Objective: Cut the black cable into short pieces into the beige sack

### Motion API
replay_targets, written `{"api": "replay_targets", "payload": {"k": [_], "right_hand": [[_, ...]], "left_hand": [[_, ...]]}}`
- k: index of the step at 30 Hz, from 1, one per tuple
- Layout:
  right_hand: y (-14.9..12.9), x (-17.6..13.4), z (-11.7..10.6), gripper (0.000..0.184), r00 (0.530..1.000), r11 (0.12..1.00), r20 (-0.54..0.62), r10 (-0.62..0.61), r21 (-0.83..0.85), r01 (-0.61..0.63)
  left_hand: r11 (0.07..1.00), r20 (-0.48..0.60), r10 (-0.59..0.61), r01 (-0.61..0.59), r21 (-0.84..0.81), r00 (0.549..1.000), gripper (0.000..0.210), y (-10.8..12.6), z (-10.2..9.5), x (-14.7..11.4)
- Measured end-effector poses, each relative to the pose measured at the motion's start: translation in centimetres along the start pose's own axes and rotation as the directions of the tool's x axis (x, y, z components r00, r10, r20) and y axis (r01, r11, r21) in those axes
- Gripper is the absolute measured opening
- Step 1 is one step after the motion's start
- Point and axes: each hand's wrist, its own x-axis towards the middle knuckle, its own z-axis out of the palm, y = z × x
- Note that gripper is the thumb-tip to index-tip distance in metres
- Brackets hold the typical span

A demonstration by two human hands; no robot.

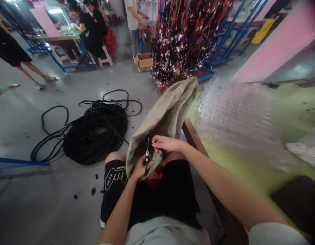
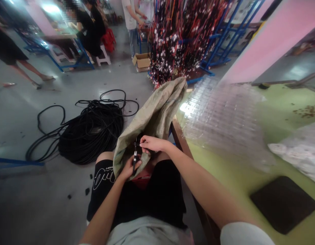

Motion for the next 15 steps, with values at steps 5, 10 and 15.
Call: {"api": "replay_targets", "payload": {"k": [5,10,15], "right_hand": [[-0.08,0.11,0.19,0.016,1.000,1.000,-0.013,0.003,-0.009,-0.003],[-0.77,0.41,0.62,0.020,0.999,0.999,-0.040,-0.017,0.035,0.019],[-0.25,0.69,0.28,0.012,0.995,0.974,0.087,0.052,-0.224,-0.032]], "left_hand": [[1.000,0.012,0.011,-0.011,0.010,1.000,0.035,-0.09,-0.06,-0.06],[0.999,-0.097,-0.034,0.032,-0.021,0.995,0.037,-0.05,0.10,-0.14],[0.997,-0.103,0.051,-0.057,-0.059,0.993,0.041,0.39,-0.14,-0.51]]}}
